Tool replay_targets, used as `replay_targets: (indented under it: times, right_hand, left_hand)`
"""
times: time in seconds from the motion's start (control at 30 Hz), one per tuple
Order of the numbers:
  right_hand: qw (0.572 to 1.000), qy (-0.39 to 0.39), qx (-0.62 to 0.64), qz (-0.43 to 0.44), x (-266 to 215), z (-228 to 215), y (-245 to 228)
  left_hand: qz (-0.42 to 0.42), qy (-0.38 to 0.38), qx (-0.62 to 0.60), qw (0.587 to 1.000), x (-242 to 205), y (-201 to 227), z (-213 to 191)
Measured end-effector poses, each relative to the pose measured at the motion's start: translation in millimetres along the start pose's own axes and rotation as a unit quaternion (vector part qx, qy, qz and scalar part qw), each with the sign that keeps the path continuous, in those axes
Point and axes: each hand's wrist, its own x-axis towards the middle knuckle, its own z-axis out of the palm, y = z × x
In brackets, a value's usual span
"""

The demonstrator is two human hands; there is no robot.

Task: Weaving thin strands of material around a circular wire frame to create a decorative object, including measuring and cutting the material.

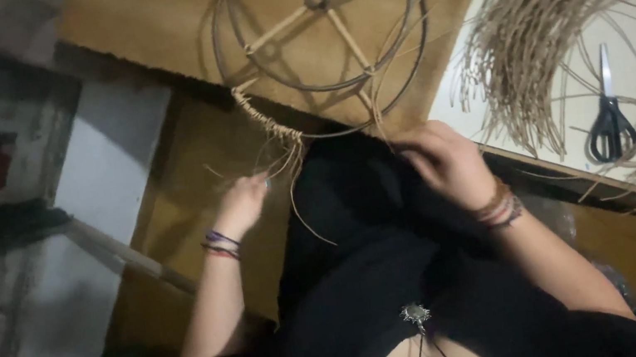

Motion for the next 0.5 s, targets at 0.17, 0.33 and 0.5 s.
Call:
replay_targets:
  times: [0.17, 0.33, 0.5]
  right_hand:
    - [0.99, 0.07, -0.121, -0.029, -1.7, -24.6, 57.9]
    - [0.954, 0.141, -0.238, -0.114, 64.5, -6.4, 80.2]
    - [0.872, 0.139, -0.434, -0.178, 107.5, 22.1, 126.5]
  left_hand:
    - [0.061, -0.088, 0.248, 0.963, -45.4, 80.3, 14.5]
    - [0.069, -0.044, 0.216, 0.973, -92.1, 190.0, -29.5]
    - [0.263, 0.146, 0.052, 0.952, -111.8, 233.4, -60.9]
